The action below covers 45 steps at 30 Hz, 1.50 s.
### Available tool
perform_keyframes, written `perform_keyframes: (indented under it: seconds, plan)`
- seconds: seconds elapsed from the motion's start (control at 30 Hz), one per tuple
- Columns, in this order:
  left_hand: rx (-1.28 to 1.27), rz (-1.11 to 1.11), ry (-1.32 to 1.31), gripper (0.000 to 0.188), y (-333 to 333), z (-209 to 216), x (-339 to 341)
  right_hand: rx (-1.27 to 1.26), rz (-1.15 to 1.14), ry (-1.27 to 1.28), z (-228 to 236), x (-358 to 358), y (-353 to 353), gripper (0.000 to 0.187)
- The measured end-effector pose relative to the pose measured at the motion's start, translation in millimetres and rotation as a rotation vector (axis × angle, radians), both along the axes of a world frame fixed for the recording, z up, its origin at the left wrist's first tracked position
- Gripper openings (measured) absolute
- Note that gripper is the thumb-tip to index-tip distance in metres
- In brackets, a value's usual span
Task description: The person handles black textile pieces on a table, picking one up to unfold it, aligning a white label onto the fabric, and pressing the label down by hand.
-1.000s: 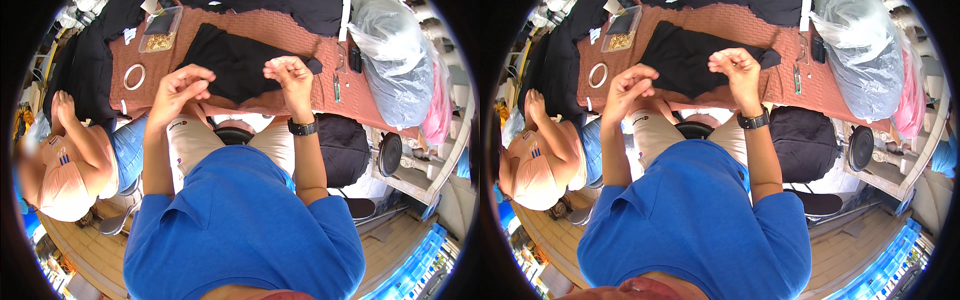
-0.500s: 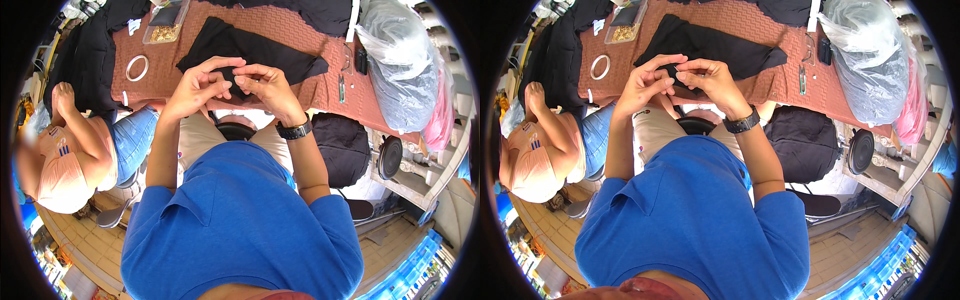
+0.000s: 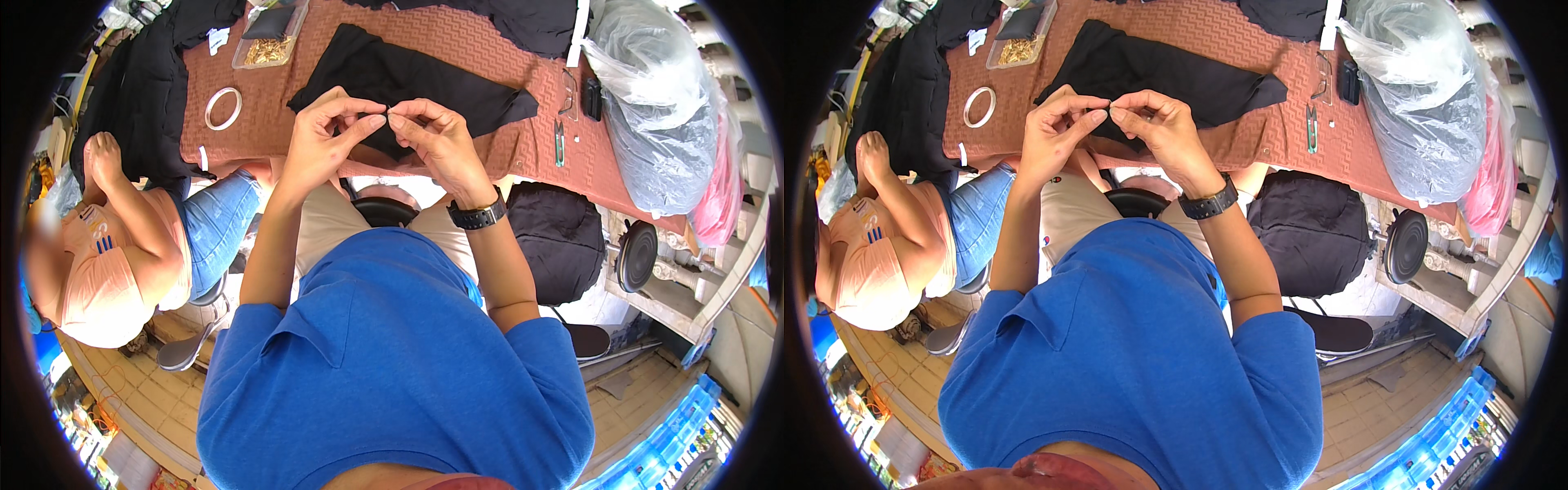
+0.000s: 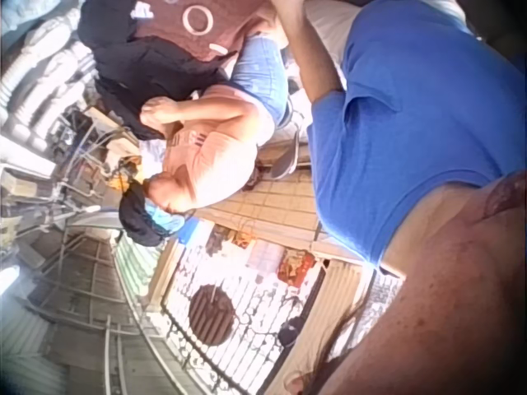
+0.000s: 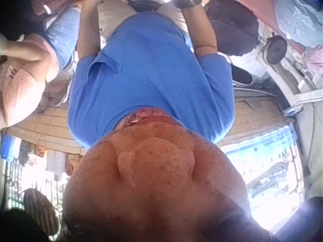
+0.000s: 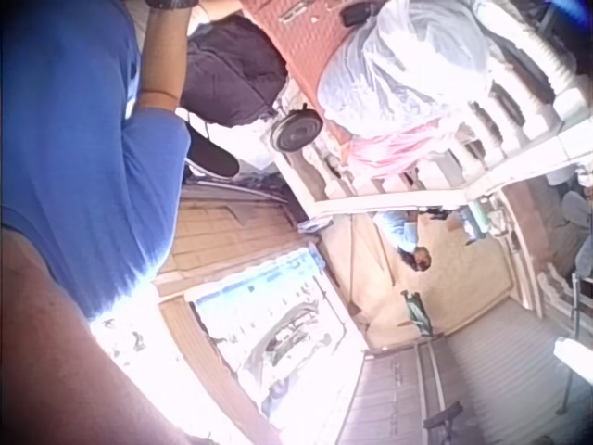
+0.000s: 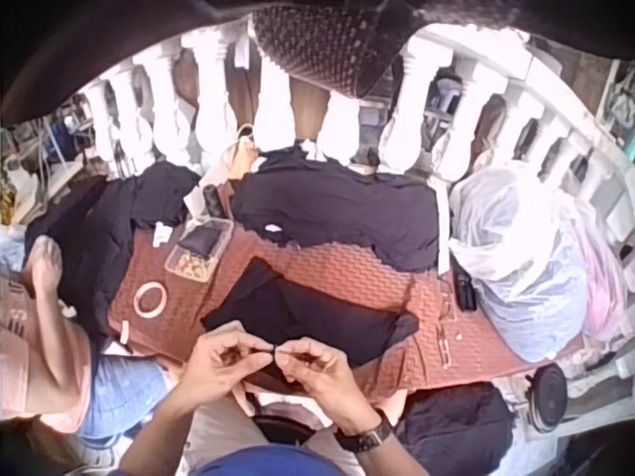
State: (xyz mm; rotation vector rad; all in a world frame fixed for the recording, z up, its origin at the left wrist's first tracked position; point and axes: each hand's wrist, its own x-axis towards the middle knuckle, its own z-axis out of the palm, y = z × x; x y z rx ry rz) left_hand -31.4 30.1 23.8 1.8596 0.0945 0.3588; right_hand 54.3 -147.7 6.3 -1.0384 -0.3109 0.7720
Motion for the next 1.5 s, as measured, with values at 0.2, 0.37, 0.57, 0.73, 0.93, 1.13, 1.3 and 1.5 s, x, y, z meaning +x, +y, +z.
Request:
perform_keyframes:
  seconds: [0.2, 0.37, 0.57, 0.73, 0.93, 1.13, 1.3, 1.5]
  plan:
    - [0.055, 0.123, -0.063, 0.014, -5, 3, 3, 0.033, -0.073, -0.007, -5, 0, 0, 0.014]
    - [0.033, 0.167, -0.092, 0.013, -4, -1, 3, 0.032, -0.107, -0.030, -3, 2, -1, 0.013]
    - [0.026, 0.182, -0.096, 0.009, -1, -1, 2, 0.033, -0.142, -0.038, -3, 3, 1, 0.012]
    - [-0.046, 0.149, -0.131, 0.006, 4, -5, 2, 0.070, -0.089, -0.026, -10, 8, -5, 0.013]
    - [-0.515, 0.014, -0.076, 0.014, -1, -4, 4, 0.006, -0.138, -0.074, -7, 4, -1, 0.010]
    - [-0.469, -0.003, 0.147, 0.018, -7, 8, 1, -0.102, -0.184, -0.254, -3, 1, -1, 0.010]
    - [-0.128, 0.161, 0.023, 0.017, -14, -7, 7, -0.139, -0.220, -0.384, -9, 1, -1, 0.008]
    - [0.468, 0.205, 0.039, 0.068, -4, 2, 5, -0.226, -0.224, -0.513, -5, -1, -5, 0.006]
